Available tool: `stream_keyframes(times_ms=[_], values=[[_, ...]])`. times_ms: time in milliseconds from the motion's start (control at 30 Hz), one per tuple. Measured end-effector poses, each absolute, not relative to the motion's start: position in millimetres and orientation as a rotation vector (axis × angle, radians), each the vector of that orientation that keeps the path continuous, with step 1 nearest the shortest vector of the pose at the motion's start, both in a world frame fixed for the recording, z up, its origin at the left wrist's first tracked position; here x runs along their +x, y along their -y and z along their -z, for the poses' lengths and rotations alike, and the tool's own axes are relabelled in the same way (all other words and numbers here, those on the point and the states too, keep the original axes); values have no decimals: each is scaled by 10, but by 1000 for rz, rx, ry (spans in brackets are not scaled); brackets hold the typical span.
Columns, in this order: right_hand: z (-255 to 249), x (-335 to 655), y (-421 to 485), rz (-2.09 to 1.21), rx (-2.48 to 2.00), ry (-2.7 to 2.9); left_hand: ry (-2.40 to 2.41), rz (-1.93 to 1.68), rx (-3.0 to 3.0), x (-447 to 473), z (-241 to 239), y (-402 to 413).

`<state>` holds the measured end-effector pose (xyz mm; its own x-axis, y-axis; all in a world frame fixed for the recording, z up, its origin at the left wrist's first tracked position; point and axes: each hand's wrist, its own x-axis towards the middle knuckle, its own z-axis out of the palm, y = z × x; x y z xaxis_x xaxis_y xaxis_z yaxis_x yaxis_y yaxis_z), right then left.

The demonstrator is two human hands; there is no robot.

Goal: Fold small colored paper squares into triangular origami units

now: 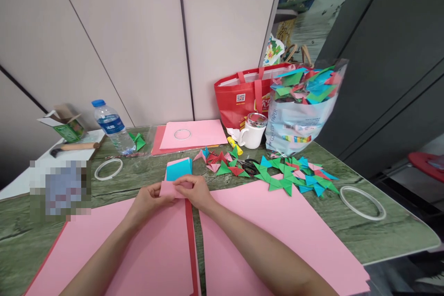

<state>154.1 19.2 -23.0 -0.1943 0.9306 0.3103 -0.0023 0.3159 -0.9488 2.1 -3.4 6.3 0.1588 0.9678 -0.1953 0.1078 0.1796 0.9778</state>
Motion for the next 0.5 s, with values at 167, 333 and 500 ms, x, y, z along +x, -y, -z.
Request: stream_keyframes(times_ms=[167,333,500], values=[[236,1546,-200,-1079,-880,1514,-1294,-928,1249,53,-25,27],[259,1548,-204,-1061,-877,1516,-1302,-944,1206,71,-21,31],[263,1546,-203,-1055,-877,1500,-1296,-956,1160,87,-53,52]])
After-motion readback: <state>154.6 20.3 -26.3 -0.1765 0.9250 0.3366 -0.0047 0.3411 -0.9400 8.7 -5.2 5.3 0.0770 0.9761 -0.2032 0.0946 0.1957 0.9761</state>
